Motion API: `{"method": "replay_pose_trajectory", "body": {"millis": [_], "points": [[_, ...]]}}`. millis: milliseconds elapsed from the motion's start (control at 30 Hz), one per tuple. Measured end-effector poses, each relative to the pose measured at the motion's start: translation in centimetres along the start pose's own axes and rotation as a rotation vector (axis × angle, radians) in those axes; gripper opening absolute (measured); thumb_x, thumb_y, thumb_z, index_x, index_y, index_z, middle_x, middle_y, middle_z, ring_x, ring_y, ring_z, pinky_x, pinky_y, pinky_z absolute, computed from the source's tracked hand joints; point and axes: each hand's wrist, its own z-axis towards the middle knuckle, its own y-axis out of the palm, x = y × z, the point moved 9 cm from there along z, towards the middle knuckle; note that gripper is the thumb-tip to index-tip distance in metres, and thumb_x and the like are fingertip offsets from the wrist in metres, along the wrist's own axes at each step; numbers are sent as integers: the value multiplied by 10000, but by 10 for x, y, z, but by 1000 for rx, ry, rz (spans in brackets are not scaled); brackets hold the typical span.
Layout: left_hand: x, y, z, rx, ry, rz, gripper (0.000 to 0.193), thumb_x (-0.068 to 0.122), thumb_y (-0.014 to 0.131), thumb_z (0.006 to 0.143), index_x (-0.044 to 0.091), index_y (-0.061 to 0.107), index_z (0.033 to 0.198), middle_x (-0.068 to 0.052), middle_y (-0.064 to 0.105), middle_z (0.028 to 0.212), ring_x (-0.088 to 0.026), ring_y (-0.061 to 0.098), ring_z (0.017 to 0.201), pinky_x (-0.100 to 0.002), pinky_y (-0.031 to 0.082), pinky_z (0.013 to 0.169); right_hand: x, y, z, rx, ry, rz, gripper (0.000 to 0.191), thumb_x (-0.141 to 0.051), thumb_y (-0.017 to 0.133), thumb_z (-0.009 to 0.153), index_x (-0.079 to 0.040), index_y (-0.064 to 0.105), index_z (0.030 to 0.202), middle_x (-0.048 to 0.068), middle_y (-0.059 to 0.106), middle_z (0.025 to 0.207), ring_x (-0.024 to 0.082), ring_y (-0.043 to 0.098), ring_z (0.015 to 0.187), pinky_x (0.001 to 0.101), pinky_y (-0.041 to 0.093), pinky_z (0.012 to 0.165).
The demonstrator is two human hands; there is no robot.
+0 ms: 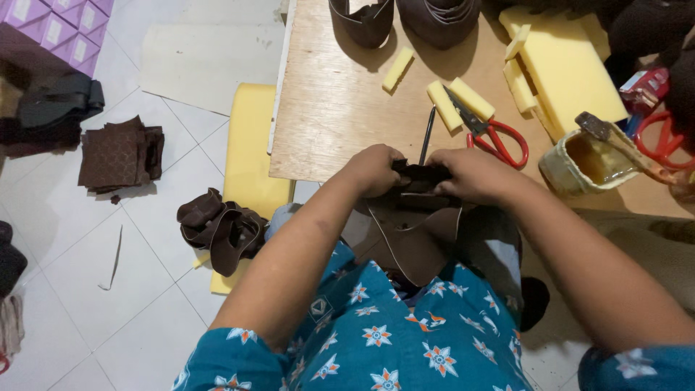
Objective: The person assembles a brown shoe by inserting a yellow foam insole into the shoe upper, then uses red-handled scissors to trim the foam. The person continues to adjust the foam and shoe parts by hand.
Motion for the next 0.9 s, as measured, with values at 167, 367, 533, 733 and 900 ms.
{"method": "replay_pose_trajectory", "body": {"millis": [167,367,533,733,900], "points": [[-8,6,-1,-63,-35,-36,283,221,797,796,114,779,1056,-148,773,919,-290,737,856,-392,554,806,-1,5,3,-8,94,143,358,-250,836,771,-88,742,1076,139,759,892,242,712,813,373,540,774],[-6,2,-2,-21,0,-69,283,213,810,779,109,778,1041,-140,775,916,-280,742,846,-384,562,798,10,14,10,-12,21,307,324,-243,797,770,-85,743,1047,83,765,821,166,694,750,334,541,721],[-1,-3,-5,0,1,-20,286,228,820,770,106,783,1025,-152,766,919,-296,731,849,-390,558,798,19,20,10,7,120,312,303,-294,795,823,-66,760,1019,99,720,748,179,655,681,351,527,669],[-1,-4,-8,-2,-57,-25,275,249,815,760,127,797,1007,-139,774,900,-280,735,838,-382,555,797,17,21,5,-22,202,427,246,-276,764,837,-70,777,970,88,696,700,170,616,605,353,494,596],[-4,-3,-9,16,-38,-87,266,226,826,763,113,796,1001,-142,766,869,-275,734,809,-373,557,784,-2,13,14,113,-58,391,268,-268,779,797,-53,760,955,53,729,728,123,654,640,303,517,624]]}}
